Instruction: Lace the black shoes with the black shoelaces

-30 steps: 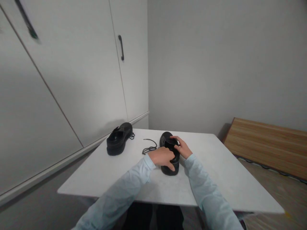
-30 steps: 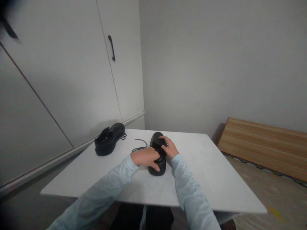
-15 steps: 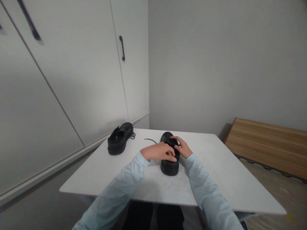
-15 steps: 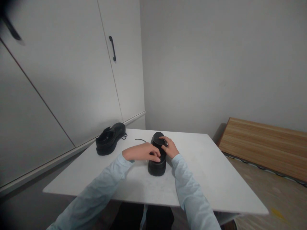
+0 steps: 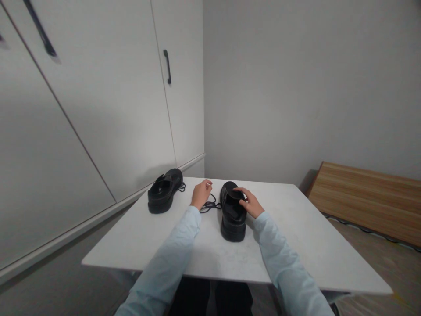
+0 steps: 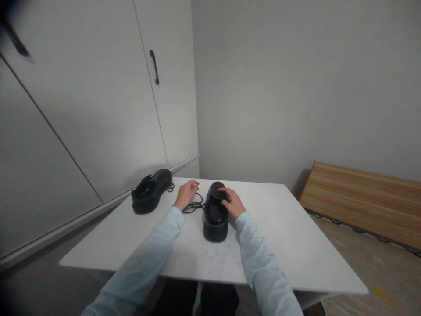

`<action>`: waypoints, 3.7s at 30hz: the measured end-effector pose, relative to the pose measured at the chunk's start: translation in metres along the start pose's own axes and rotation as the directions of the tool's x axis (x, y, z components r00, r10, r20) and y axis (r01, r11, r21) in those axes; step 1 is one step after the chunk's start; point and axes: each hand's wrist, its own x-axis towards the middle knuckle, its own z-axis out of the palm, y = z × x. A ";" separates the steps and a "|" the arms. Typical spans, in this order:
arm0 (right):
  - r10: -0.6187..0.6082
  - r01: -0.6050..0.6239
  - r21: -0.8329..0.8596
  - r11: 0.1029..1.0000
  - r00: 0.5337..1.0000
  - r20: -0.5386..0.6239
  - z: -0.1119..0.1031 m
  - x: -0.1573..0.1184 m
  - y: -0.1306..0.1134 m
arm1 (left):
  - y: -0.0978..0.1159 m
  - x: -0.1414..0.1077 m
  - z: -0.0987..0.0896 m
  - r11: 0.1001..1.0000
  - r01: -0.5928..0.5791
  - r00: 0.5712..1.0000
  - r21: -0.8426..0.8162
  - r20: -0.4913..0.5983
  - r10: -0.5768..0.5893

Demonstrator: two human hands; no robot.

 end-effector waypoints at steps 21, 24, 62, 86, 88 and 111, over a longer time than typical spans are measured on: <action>-0.075 0.075 -0.048 0.996 0.997 0.012 0.001 -0.002 -0.003 | -0.009 -0.022 0.020 0.884 0.000 0.999 0.467 0.047 -0.025; -0.158 0.159 -0.051 0.986 0.987 0.026 -0.001 -0.004 -0.006 | -0.010 -0.021 0.020 0.874 -0.022 0.999 0.485 0.041 0.002; -0.157 0.185 -0.281 0.942 0.981 0.118 0.004 0.002 0.000 | -0.011 -0.007 0.022 0.959 -0.221 0.974 -0.179 0.013 0.227; -0.042 0.200 -0.561 0.804 0.959 0.281 0.003 0.007 -0.029 | -0.004 -0.009 0.012 0.888 -0.141 0.980 -0.438 0.064 0.187; -0.026 0.193 -0.572 0.797 0.958 0.287 0.003 0.006 -0.031 | -0.004 -0.009 0.013 0.888 -0.150 0.979 -0.435 0.058 0.193; 0.027 0.147 -0.603 0.784 0.963 0.270 0.002 0.005 -0.032 | -0.006 -0.009 0.021 0.931 -0.245 0.969 -0.270 -0.041 0.243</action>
